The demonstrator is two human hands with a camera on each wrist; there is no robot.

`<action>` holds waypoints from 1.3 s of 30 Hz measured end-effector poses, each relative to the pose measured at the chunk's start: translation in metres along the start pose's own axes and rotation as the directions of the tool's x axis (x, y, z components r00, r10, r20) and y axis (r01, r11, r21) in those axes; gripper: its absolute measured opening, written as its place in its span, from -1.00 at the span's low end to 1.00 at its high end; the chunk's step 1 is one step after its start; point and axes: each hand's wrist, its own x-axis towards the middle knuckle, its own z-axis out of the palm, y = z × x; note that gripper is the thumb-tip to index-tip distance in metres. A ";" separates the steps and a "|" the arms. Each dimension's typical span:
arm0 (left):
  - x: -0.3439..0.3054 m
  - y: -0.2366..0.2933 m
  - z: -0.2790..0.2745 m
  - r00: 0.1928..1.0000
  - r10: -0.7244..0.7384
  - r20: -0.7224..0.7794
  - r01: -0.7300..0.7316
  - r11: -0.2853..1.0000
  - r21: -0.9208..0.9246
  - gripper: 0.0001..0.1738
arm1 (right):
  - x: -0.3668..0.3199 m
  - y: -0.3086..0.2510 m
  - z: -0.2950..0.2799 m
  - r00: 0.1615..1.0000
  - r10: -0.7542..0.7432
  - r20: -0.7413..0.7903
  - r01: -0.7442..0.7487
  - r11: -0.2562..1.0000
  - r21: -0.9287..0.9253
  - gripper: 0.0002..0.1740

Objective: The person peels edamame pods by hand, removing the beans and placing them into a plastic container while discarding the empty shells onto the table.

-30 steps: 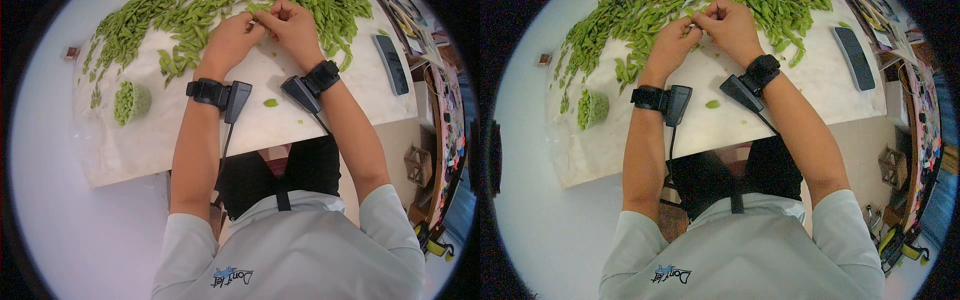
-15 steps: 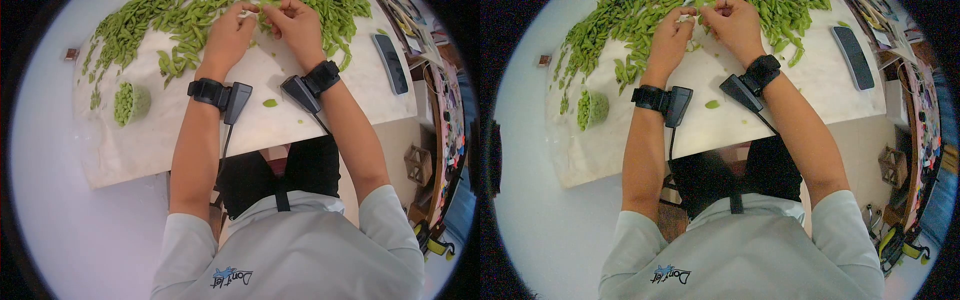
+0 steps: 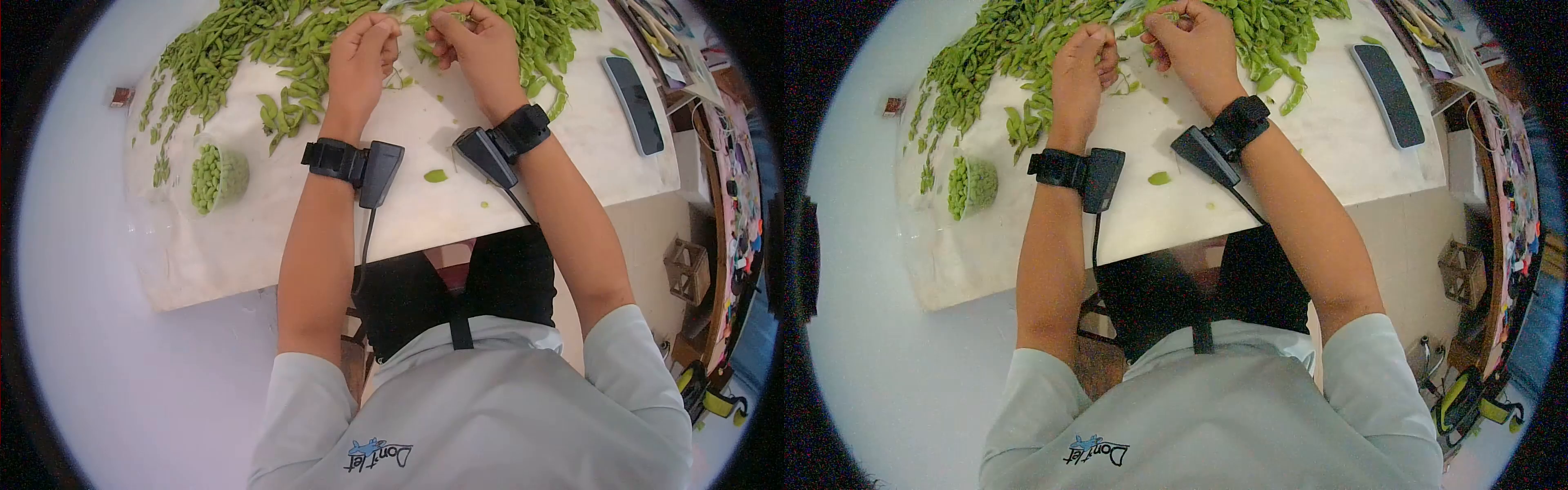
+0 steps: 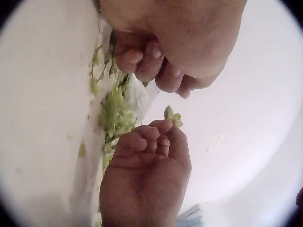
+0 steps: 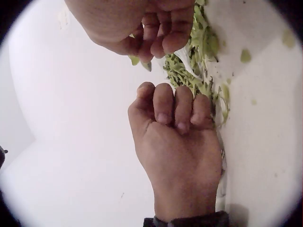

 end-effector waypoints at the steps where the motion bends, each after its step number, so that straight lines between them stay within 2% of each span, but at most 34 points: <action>1: 0.000 0.000 0.000 1.000 0.001 0.011 -0.001 1.000 -0.021 -0.74 | 0.001 0.001 0.000 1.000 -0.007 0.006 0.007 1.000 0.008 -0.87; 5: 0.000 -0.003 -0.003 0.997 -0.055 0.059 0.058 0.997 -0.045 -0.70 | 0.002 0.004 -0.001 1.000 -0.011 0.009 0.011 1.000 0.020 -0.87; 8: -0.001 0.000 -0.003 0.998 -0.055 0.028 0.056 0.998 -0.033 -0.70 | 0.001 0.002 0.000 1.000 -0.017 0.007 0.017 1.000 0.012 -0.86; 11: -0.001 0.007 0.007 0.999 -0.017 -0.048 0.022 0.993 0.117 -0.70 | 0.000 0.001 0.000 1.000 -0.001 0.006 0.001 1.000 0.012 -0.86; 14: -0.001 0.008 0.004 0.998 -0.060 -0.005 0.060 0.993 0.106 -0.73 | 0.001 0.002 -0.001 1.000 -0.013 0.015 0.013 1.000 0.027 -0.86; 17: -0.002 0.003 0.000 0.998 -0.042 0.042 0.044 0.997 -0.056 -0.74 | 0.001 0.001 0.000 1.000 -0.009 0.018 0.008 1.000 0.028 -0.86; 20: 0.001 -0.002 -0.003 0.996 -0.079 0.040 0.081 0.996 -0.049 -0.73 | 0.002 0.003 0.000 1.000 -0.007 0.009 0.006 0.999 0.051 -0.86; 23: 0.001 -0.003 -0.003 0.994 -0.107 0.014 0.108 0.993 -0.041 -0.77 | 0.002 0.004 0.000 1.000 -0.008 0.030 0.007 0.999 0.041 -0.87; 26: 0.001 0.001 0.008 0.991 -0.025 -0.135 0.037 0.995 0.094 -0.82 | 0.001 -0.001 0.000 1.000 0.007 0.022 -0.007 1.000 0.008 -0.88; 29: 0.003 -0.004 0.006 0.975 0.038 -0.218 0.003 0.983 0.183 -0.83 | 0.001 -0.001 -0.001 0.999 0.013 0.042 -0.015 0.999 0.034 -0.88; 32: 0.003 0.001 -0.002 0.991 -0.073 -0.116 0.070 0.997 -0.030 -0.78 | -0.001 -0.005 0.003 0.998 0.051 0.026 -0.053 0.996 0.073 -0.86; 35: -0.003 0.008 0.007 0.995 0.028 -0.100 -0.006 0.976 0.216 -0.75 | 0.000 -0.002 0.000 0.997 0.071 0.025 -0.073 0.994 0.077 -0.85; 38: -0.001 0.002 0.001 0.990 0.137 0.041 -0.142 0.904 0.403 -0.75 | 0.002 0.004 -0.003 0.997 0.043 0.067 -0.049 0.995 0.090 -0.83; 39: 0.000 0.001 0.000 0.987 0.156 0.030 -0.154 0.897 0.415 -0.74 | 0.002 0.003 -0.002 0.995 0.055 0.081 -0.061 0.996 0.070 -0.83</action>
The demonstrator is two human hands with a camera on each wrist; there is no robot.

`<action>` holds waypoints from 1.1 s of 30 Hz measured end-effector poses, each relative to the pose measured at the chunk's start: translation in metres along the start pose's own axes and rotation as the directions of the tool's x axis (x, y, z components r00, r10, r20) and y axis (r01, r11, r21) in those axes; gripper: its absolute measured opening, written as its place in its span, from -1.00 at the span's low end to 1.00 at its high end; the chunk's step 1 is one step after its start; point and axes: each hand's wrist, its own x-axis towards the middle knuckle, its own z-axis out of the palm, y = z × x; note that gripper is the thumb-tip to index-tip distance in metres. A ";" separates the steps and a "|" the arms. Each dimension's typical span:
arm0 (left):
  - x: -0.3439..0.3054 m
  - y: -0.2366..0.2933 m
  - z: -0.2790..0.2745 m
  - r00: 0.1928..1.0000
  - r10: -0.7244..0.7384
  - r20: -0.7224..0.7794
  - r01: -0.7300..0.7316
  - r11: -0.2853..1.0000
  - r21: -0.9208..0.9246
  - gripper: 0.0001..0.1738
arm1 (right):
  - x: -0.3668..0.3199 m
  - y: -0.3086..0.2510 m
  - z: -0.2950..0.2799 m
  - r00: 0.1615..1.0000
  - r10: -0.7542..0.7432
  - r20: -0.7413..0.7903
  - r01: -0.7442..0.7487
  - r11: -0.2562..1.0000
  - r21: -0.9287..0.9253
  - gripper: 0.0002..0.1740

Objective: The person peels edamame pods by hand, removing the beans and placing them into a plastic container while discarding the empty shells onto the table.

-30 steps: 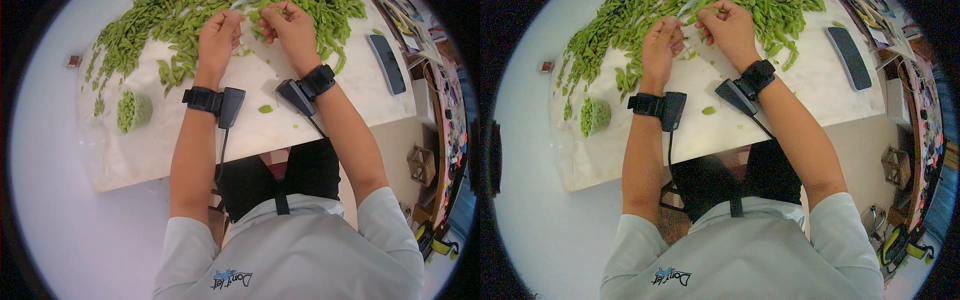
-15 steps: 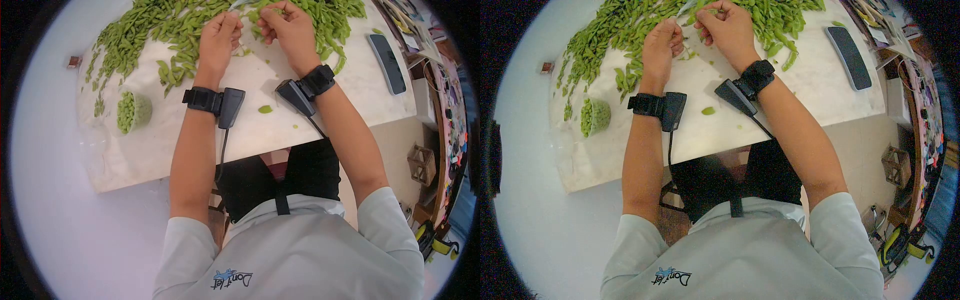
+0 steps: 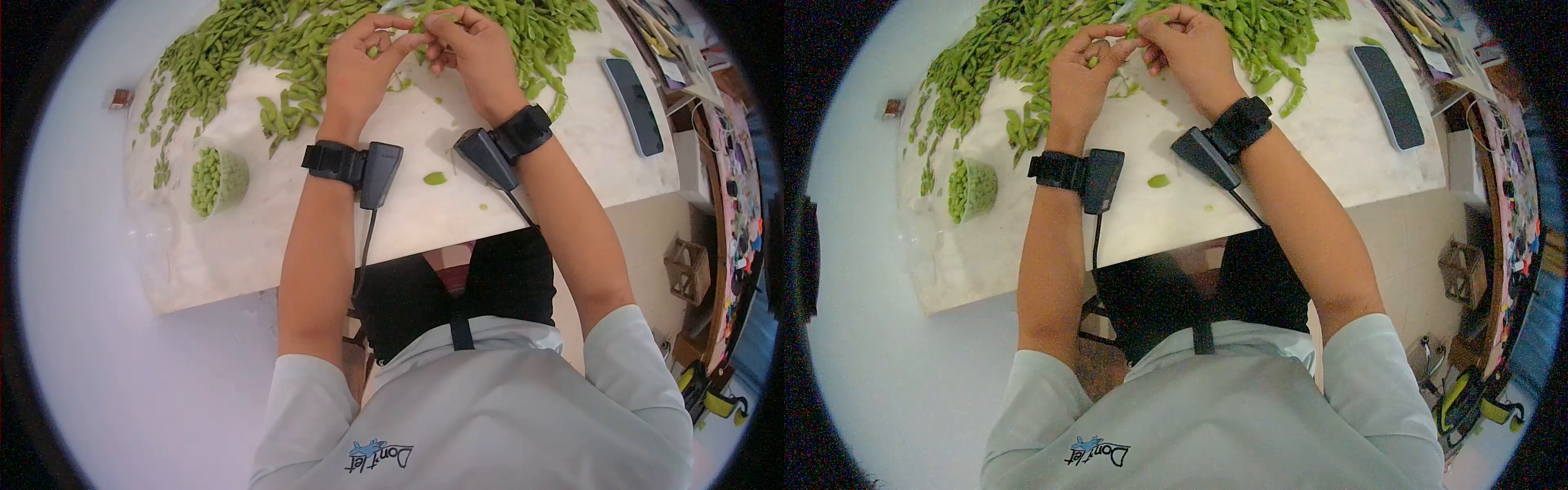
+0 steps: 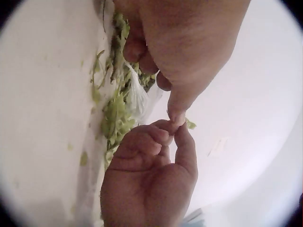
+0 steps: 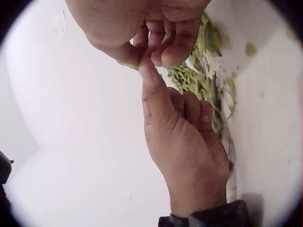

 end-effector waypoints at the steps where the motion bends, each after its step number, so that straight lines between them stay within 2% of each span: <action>1: 0.001 -0.002 0.000 1.000 0.013 -0.018 -0.013 1.000 0.013 -0.74 | 0.000 -0.002 0.001 1.000 0.012 0.012 -0.012 1.000 -0.019 -0.82; 5: -0.001 0.003 -0.001 1.000 -0.014 -0.011 0.015 0.993 0.119 -0.74 | 0.000 0.001 0.000 1.000 0.018 0.006 -0.017 0.999 -0.039 -0.82; 8: -0.001 -0.002 -0.003 1.000 0.012 -0.012 -0.010 0.985 0.174 -0.71 | 0.001 0.004 0.000 1.000 0.016 0.005 -0.016 0.998 -0.057 -0.83; 11: -0.004 0.002 -0.002 0.999 0.046 -0.010 -0.040 0.936 0.350 -0.69 | 0.001 0.005 0.000 1.000 0.007 0.009 -0.007 0.999 -0.033 -0.83; 14: -0.003 -0.001 -0.003 0.995 0.097 -0.025 -0.080 0.919 0.385 -0.65 | 0.001 0.006 0.003 1.000 -0.031 0.002 0.032 0.998 -0.060 -0.82; 17: -0.002 0.004 -0.005 0.998 0.048 -0.040 -0.025 0.899 0.438 -0.58 | 0.001 0.009 0.002 0.999 -0.029 0.037 0.033 0.993 -0.113 -0.79; 20: -0.003 0.001 -0.005 0.999 0.043 -0.013 -0.033 0.891 0.453 -0.60 | 0.000 0.006 0.003 0.998 0.002 0.061 0.008 0.987 -0.160 -0.77; 23: -0.002 -0.007 -0.005 0.996 -0.004 0.086 -0.027 0.937 0.349 -0.62 | 0.002 0.010 0.002 0.998 0.041 0.044 -0.032 0.984 -0.174 -0.77; 26: -0.001 0.001 -0.004 0.992 -0.036 0.121 -0.012 0.926 0.377 -0.63 | 0.000 0.005 0.004 1.000 0.030 -0.004 -0.030 0.978 -0.209 -0.77; 33: -0.003 -0.003 -0.003 0.993 0.034 0.109 -0.077 0.908 0.412 -0.61 | 0.000 0.001 0.005 0.999 0.042 -0.032 -0.051 0.926 -0.373 -0.73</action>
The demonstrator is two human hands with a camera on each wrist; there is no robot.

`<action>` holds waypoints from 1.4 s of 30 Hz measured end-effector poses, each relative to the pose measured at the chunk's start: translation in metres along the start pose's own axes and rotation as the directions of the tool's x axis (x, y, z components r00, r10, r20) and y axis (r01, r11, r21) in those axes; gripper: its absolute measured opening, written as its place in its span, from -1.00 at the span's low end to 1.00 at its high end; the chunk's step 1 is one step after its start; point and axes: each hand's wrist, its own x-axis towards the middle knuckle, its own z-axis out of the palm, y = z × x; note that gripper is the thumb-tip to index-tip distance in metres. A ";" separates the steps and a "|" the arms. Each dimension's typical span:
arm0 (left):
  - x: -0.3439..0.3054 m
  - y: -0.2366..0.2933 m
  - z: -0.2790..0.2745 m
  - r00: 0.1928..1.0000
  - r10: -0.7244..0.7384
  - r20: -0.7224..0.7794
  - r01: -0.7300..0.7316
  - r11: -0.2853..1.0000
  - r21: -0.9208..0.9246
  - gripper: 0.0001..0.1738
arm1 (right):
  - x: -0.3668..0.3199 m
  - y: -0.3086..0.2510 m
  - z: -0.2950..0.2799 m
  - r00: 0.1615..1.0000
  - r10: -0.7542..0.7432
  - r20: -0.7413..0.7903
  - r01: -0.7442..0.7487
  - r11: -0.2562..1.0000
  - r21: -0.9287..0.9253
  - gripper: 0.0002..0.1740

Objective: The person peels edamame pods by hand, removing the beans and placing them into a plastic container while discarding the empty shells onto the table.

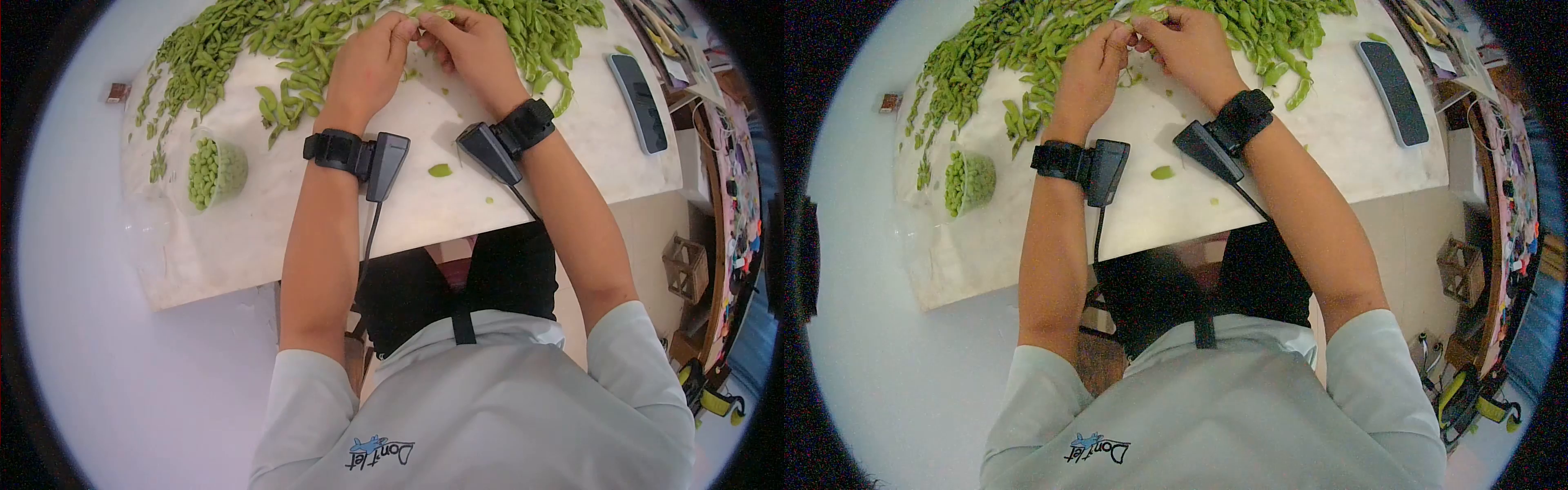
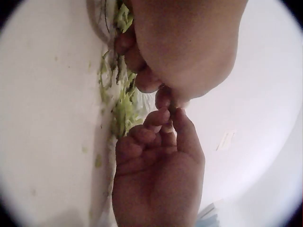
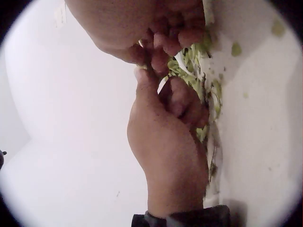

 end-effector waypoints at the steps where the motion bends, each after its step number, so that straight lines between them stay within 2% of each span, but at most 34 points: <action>1: -0.001 0.005 -0.002 1.000 -0.008 0.016 0.008 1.000 -0.007 -0.61 | 0.001 0.001 0.000 1.000 -0.005 -0.014 0.005 1.000 -0.023 -0.72; 2: -0.001 0.008 -0.003 0.999 -0.015 0.033 0.016 1.000 -0.013 -0.61 | 0.001 0.002 0.000 1.000 -0.011 -0.028 0.009 0.999 -0.046 -0.72; 5: 0.000 0.006 -0.001 0.998 -0.029 0.061 0.030 0.999 -0.012 -0.60 | 0.001 0.001 0.001 0.999 0.025 -0.036 -0.022 0.998 0.060 -0.72; 8: 0.000 0.006 0.000 1.000 -0.004 0.014 0.004 1.000 0.003 -0.59 | 0.002 0.006 -0.001 1.000 -0.017 -0.009 0.017 0.995 0.099 -0.72; 11: 0.000 0.011 0.000 0.997 -0.078 0.021 0.079 0.996 -0.039 -0.56 | 0.002 0.003 -0.001 0.998 -0.060 -0.011 0.060 0.998 0.017 -0.71; 14: -0.001 0.012 -0.001 0.998 -0.049 -0.032 0.051 0.996 0.079 -0.52 | 0.000 -0.002 0.001 0.996 -0.094 -0.008 0.093 0.995 -0.031 -0.70; 17: -0.001 0.018 0.000 0.996 -0.076 -0.054 0.078 0.996 0.044 -0.50 | 0.002 0.002 0.000 0.991 -0.133 -0.001 0.133 0.987 -0.090 -0.68; 20: 0.001 0.006 0.005 0.995 -0.039 -0.089 0.043 0.998 0.038 -0.50 | 0.002 0.004 0.001 0.987 -0.163 0.003 0.162 0.984 -0.078 -0.66; 23: 0.003 -0.006 0.009 0.993 -0.076 -0.094 0.064 0.990 -0.125 -0.51 | 0.002 0.002 0.001 0.981 -0.191 0.028 0.193 0.973 -0.127 -0.67; 26: 0.004 -0.012 0.016 0.965 -0.254 -0.062 0.196 0.860 -0.471 -0.53 | 0.000 0.003 0.005 0.981 -0.190 0.047 0.187 0.980 0.071 -0.71; 29: 0.004 -0.015 0.015 0.952 -0.303 -0.027 0.238 0.794 -0.559 -0.53 | 0.001 0.001 0.003 0.985 -0.142 0.098 0.129 0.984 0.126 -0.74; 32: 0.004 -0.008 0.015 0.909 -0.416 -0.037 0.304 0.721 -0.623 -0.52 | 0.000 0.001 0.002 0.991 -0.116 0.060 0.114 0.993 0.033 -0.73; 35: 0.004 -0.018 0.013 0.920 -0.393 0.000 0.314 0.735 -0.602 -0.51 | 0.002 0.004 0.001 0.988 -0.136 0.073 0.137 0.991 -0.011 -0.72; 38: 0.005 -0.014 0.016 0.899 -0.437 -0.006 0.330 0.688 -0.646 -0.60 | -0.001 0.003 0.002 0.992 -0.104 0.074 0.100 0.993 0.054 -0.71; 41: 0.003 -0.007 0.006 0.948 -0.317 0.039 0.276 0.750 -0.601 -0.69 | -0.003 -0.001 0.001 0.993 -0.090 0.078 0.085 0.994 0.069 -0.70; 42: 0.002 0.002 0.005 0.950 -0.311 -0.005 0.250 0.775 -0.581 -0.71 | -0.002 0.000 0.000 0.992 -0.095 0.079 0.089 0.993 0.077 -0.70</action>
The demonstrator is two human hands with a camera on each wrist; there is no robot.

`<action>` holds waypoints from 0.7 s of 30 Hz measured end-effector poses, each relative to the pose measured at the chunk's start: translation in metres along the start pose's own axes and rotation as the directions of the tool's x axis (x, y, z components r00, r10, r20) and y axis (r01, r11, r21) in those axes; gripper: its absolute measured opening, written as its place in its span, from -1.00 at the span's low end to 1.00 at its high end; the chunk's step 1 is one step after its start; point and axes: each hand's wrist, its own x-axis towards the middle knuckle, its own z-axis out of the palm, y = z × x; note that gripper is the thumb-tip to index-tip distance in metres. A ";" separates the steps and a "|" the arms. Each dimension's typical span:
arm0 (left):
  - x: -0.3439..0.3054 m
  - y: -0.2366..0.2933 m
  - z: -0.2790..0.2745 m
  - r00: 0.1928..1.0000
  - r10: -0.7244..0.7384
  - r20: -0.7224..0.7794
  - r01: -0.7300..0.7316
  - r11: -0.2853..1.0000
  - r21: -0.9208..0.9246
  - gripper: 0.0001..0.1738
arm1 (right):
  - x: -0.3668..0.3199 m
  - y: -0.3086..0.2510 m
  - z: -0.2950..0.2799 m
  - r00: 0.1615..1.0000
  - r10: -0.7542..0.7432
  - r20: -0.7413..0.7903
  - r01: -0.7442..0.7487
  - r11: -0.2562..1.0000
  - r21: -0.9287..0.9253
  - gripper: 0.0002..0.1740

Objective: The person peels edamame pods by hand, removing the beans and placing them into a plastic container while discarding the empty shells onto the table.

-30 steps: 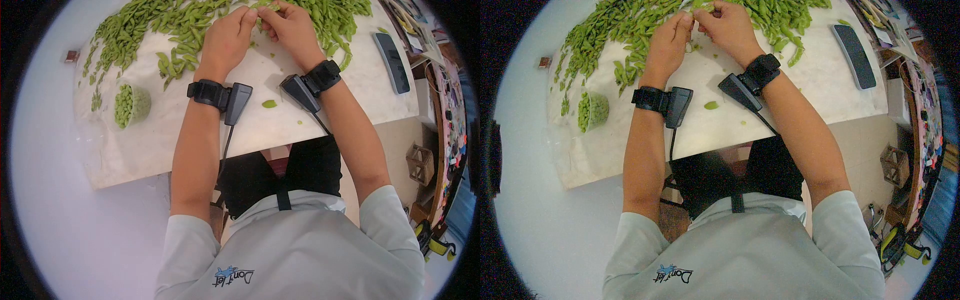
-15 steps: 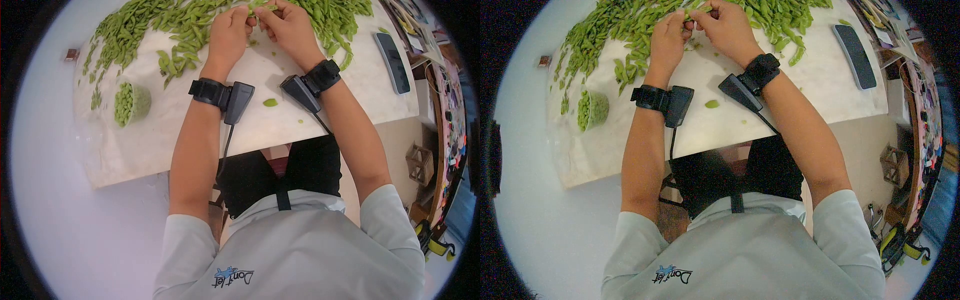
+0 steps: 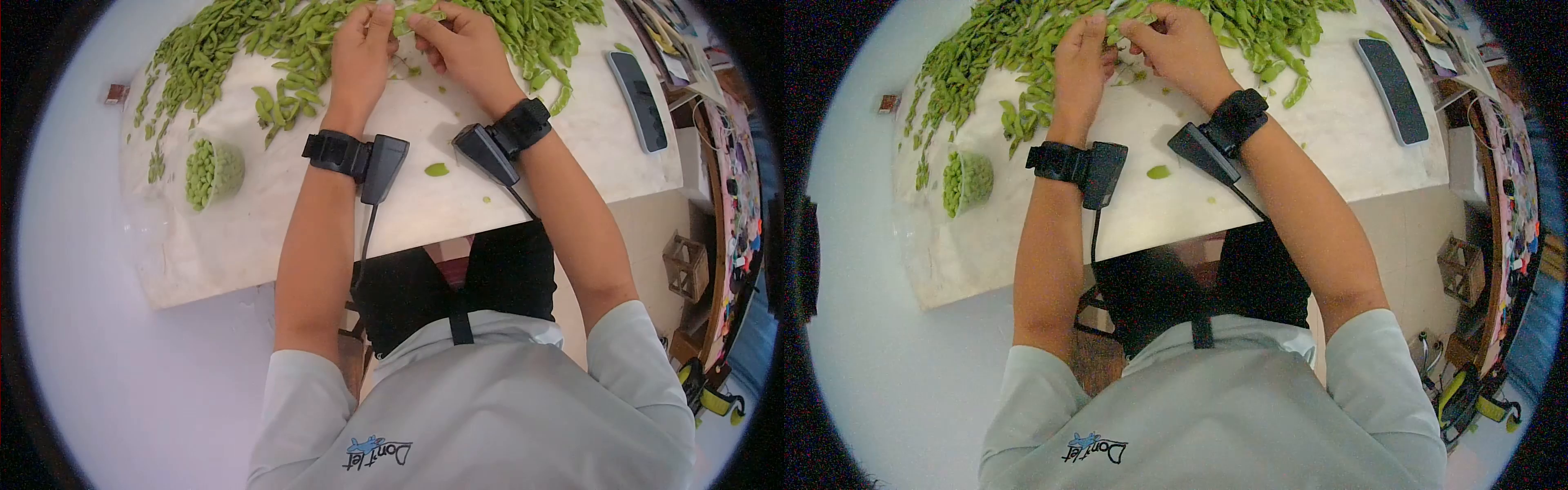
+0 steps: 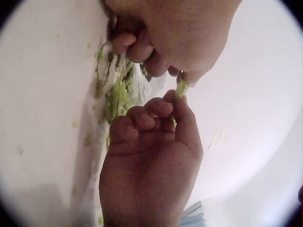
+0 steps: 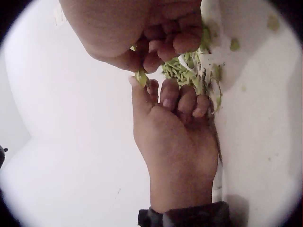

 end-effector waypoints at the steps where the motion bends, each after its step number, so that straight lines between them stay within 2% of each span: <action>1: -0.003 0.010 0.005 0.999 0.032 -0.032 -0.031 0.999 0.027 -0.73 | 0.001 0.002 0.000 1.000 -0.005 0.002 0.005 1.000 0.008 -0.70; 5: -0.005 0.022 0.007 0.984 0.169 -0.054 -0.159 0.975 0.157 -0.78 | 0.003 0.003 0.000 0.996 0.079 0.038 -0.082 0.994 0.078 -0.68; 8: -0.011 0.032 0.007 0.987 0.153 0.040 -0.158 0.957 0.245 -0.79 | 0.004 0.009 -0.002 0.994 0.106 0.033 -0.110 0.981 0.158 -0.67; 11: -0.006 0.021 0.006 0.978 0.195 0.069 -0.205 0.952 0.228 -0.80 | 0.004 0.007 -0.002 0.987 0.162 0.025 -0.164 0.970 0.177 -0.65; 14: -0.010 0.028 0.006 0.988 0.123 0.091 -0.138 0.973 0.188 -0.82 | 0.003 0.004 -0.002 0.989 0.149 0.014 -0.149 0.973 0.174 -0.66; 17: -0.009 0.029 0.005 0.985 0.097 0.142 -0.120 0.979 0.166 -0.83 | 0.001 0.002 -0.001 0.978 0.205 -0.048 -0.185 0.947 0.262 -0.69; 20: -0.008 0.024 0.010 0.981 0.130 0.143 -0.140 0.988 0.062 -0.83 | 0.001 0.000 -0.002 0.974 0.220 -0.057 -0.198 0.944 0.266 -0.72; 21: -0.008 0.024 0.009 0.983 0.102 0.154 -0.116 0.990 0.086 -0.83 | 0.002 0.001 -0.003 0.975 0.213 -0.058 -0.190 0.944 0.269 -0.72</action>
